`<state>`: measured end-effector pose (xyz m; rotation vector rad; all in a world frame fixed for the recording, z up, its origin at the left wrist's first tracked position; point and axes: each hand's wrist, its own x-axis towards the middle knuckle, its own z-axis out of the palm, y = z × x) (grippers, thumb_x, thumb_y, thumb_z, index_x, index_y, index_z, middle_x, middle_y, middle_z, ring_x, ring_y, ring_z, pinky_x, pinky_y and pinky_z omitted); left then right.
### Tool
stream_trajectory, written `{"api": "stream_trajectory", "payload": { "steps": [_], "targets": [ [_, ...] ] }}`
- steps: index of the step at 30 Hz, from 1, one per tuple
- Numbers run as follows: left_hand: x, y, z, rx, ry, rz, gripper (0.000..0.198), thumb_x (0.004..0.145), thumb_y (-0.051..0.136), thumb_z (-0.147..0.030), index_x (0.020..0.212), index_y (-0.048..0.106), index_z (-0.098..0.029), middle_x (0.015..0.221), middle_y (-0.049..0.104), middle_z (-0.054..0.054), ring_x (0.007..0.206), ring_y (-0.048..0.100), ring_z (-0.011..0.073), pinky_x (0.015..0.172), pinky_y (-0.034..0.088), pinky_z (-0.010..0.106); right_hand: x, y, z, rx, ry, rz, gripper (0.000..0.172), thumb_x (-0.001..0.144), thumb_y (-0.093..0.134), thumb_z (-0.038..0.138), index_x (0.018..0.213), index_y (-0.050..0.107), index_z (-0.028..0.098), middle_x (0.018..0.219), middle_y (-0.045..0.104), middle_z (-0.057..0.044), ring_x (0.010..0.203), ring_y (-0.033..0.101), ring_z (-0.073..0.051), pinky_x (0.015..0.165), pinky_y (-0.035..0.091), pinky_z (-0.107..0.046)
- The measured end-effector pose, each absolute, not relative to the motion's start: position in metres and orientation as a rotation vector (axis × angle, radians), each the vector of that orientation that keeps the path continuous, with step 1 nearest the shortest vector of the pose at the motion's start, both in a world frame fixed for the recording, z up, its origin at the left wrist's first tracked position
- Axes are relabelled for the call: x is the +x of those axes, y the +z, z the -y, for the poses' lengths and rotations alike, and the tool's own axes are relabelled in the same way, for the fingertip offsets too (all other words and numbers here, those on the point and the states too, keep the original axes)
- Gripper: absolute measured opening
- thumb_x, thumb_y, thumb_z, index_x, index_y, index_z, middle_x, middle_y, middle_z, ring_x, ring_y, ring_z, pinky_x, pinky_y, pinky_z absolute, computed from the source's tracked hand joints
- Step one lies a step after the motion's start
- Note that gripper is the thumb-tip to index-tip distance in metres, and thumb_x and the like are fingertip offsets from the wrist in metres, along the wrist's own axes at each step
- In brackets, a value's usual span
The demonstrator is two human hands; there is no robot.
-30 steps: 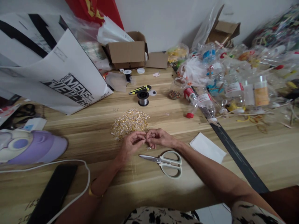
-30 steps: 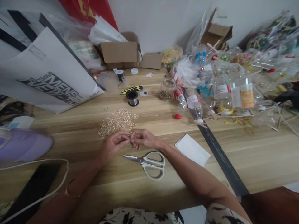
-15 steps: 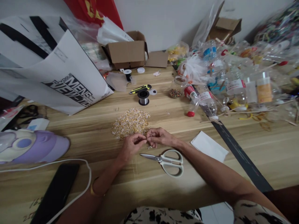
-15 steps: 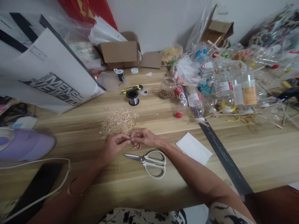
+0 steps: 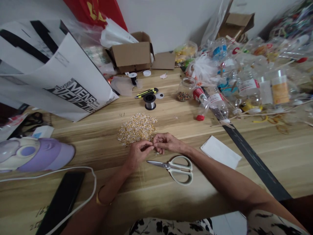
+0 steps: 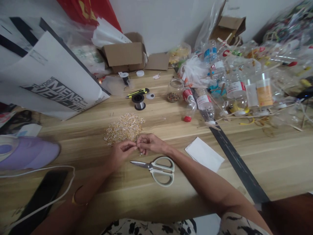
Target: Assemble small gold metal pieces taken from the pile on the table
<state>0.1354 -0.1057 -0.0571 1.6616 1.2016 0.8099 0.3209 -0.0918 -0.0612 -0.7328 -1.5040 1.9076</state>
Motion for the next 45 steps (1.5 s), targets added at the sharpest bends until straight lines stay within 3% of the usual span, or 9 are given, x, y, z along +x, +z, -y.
{"api": "stream_trajectory", "payload": {
  "steps": [45],
  "targets": [
    [0.1312, -0.0579, 0.0995, 1.608, 0.824, -1.203, 0.014, 0.075, 0.060, -0.026, 0.070, 0.064, -0.013, 0.063, 0.061, 0.001, 0.059, 0.053, 0.0114, 0.056, 0.040, 0.020, 0.3217, -0.0584, 0.0918, -0.735, 1.886, 1.437, 0.025, 0.080, 0.062, 0.036, 0.080, 0.055, 0.012, 0.060, 0.054, 0.003, 0.051, 0.052, -0.006, 0.051, 0.045, -0.018]
  ]
}}
